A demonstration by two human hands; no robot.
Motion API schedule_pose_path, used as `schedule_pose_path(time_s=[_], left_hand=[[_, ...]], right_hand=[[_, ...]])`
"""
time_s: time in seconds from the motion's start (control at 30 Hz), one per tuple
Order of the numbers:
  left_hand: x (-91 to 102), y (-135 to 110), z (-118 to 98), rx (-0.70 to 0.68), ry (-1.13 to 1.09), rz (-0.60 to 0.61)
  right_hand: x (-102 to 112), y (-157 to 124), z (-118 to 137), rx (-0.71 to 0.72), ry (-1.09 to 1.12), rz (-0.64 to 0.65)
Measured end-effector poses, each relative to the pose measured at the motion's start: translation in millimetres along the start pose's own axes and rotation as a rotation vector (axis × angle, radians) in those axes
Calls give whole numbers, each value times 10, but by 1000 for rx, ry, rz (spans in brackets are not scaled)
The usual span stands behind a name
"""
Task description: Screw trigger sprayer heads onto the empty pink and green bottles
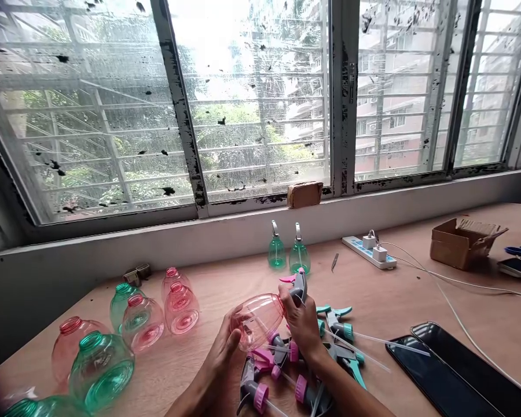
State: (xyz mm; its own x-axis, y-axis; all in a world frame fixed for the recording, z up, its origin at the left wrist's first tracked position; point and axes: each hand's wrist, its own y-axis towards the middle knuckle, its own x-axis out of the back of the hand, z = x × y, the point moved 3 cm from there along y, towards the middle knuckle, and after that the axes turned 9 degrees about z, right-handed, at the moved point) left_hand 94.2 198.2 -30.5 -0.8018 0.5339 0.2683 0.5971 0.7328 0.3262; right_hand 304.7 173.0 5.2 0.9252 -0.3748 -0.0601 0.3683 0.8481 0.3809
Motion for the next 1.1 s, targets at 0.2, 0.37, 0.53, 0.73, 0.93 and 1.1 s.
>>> schedule_pose_path(time_s=[0.2,0.37,0.53,0.73,0.93,1.1], left_hand=[[-49,-53,-94,-12,181,9],[-77,-70,-120,-138,392,-50],[-45,-41,-54,-95,301,-3],[-6,-3,-49,57,72,-18],[-18,-50,-71,10,184,-32],[-25,-72,-38,-58,397,-98]], right_hand=[[26,33,-49,7,2,11],[24,46,-88,8,4,26],[12,21,-65,15,18,20],[-5,-29,-6,11,43,-1],[7,-13,-28,-10,54,-34],[18,19,-88,-44,77,-26]])
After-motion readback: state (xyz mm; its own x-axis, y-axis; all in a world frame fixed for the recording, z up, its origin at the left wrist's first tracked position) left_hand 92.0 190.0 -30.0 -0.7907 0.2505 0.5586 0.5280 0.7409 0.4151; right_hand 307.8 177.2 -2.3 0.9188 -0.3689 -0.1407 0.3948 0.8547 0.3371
